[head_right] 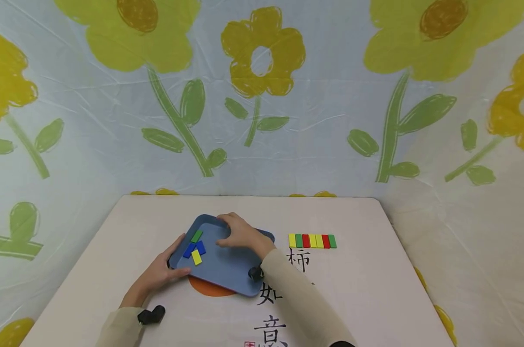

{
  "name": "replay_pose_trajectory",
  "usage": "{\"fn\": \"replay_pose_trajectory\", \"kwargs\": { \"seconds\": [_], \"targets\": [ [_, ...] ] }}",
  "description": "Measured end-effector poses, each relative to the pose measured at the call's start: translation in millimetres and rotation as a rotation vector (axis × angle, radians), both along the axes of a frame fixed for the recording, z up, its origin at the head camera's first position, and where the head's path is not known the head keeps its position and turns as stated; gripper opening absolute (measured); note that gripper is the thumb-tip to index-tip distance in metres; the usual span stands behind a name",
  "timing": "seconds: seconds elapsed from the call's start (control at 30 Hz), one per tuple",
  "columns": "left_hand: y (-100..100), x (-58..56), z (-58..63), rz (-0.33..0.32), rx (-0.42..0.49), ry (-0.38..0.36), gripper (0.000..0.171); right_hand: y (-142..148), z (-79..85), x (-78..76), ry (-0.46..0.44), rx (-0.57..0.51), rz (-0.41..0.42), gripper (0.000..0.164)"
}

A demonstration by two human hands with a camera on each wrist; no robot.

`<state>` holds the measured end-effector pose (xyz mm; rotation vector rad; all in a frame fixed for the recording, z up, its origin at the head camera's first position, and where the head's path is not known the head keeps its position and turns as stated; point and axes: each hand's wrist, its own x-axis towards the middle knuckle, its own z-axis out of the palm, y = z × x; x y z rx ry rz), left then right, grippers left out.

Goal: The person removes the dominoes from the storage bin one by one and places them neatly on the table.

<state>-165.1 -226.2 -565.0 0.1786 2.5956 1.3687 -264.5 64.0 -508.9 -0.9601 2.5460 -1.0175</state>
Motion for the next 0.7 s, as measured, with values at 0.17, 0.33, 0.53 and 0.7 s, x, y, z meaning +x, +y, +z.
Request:
{"fn": "replay_pose_trajectory", "kwargs": {
  "seconds": [0.17, 0.33, 0.53, 0.7],
  "targets": [
    [-0.1, 0.1, 1.4, -0.013, 0.01, 0.01, 0.107, -23.9, -10.5, 7.0, -0.019, 0.079, 0.015, 0.088],
    [0.0, 1.5, 3.8, -0.016, 0.015, 0.019, 0.106, -40.8, -19.3, 8.8, 0.01, 0.157, 0.039, 0.089],
    [0.1, 1.6, 6.0, -0.018, 0.02, 0.018, 0.106, -50.0, -24.3, 11.2, 0.036, 0.192, 0.043, 0.083],
    [-0.3, 0.6, 5.7, -0.018, 0.033, 0.007, 0.105, -55.2, -27.5, 12.4, 0.056, 0.214, 0.038, 0.079]
  ]
}}
